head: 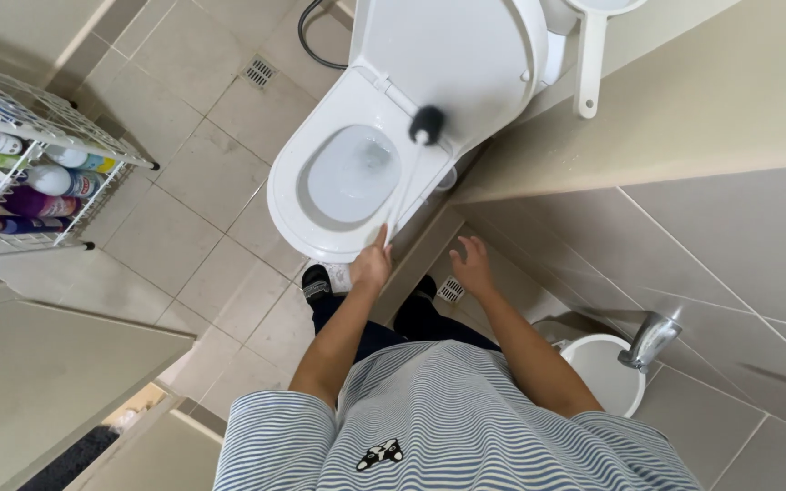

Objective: Scrubbing the inside of a toilet bowl using a toilet brush.

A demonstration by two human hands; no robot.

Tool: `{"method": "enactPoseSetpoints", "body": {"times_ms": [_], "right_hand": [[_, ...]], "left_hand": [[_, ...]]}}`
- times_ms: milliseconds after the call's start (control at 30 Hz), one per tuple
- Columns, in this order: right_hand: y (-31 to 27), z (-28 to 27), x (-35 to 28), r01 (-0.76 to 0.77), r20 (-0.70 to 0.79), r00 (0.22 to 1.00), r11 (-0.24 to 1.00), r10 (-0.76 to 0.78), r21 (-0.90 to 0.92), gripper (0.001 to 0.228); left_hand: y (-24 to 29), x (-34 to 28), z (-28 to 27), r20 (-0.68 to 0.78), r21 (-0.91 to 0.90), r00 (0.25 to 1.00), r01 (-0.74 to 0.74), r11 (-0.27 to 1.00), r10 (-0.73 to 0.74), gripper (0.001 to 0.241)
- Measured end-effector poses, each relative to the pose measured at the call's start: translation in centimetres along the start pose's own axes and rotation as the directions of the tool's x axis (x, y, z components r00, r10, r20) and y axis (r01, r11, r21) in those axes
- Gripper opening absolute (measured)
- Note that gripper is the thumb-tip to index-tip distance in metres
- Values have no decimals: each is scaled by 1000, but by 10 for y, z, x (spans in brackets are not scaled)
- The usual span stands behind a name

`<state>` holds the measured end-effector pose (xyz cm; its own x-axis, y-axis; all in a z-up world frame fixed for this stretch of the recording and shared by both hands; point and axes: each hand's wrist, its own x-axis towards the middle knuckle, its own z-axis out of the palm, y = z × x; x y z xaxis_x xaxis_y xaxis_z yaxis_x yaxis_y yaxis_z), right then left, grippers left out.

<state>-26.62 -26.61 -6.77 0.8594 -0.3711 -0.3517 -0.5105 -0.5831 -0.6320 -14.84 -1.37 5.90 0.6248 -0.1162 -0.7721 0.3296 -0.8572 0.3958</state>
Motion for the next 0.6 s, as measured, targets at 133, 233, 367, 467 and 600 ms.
{"method": "enactPoseSetpoints", "body": {"times_ms": [133,233,367,467,600], "right_hand": [[7,-4,1,67,-39,997,994,-71,-88,52],[-3,-18,-3,14,28,1000,997,-12,-74,53],[20,-19,-8,-12,-10,1000,999,12,-47,53],[42,-24,-11,-3,-53,999,999,2,-34,53],[46,-28,-22,-18,-47,999,999,16,-35,52]], "left_hand": [[-34,36,1,-60,340,968,-209,917,243,60],[-45,55,-26,34,353,992,-129,927,125,60],[-72,59,-38,-176,387,918,-267,883,355,50],[-85,57,-43,-224,247,941,-196,949,253,50],[-118,102,-18,-497,-30,864,-116,993,86,48]]}}
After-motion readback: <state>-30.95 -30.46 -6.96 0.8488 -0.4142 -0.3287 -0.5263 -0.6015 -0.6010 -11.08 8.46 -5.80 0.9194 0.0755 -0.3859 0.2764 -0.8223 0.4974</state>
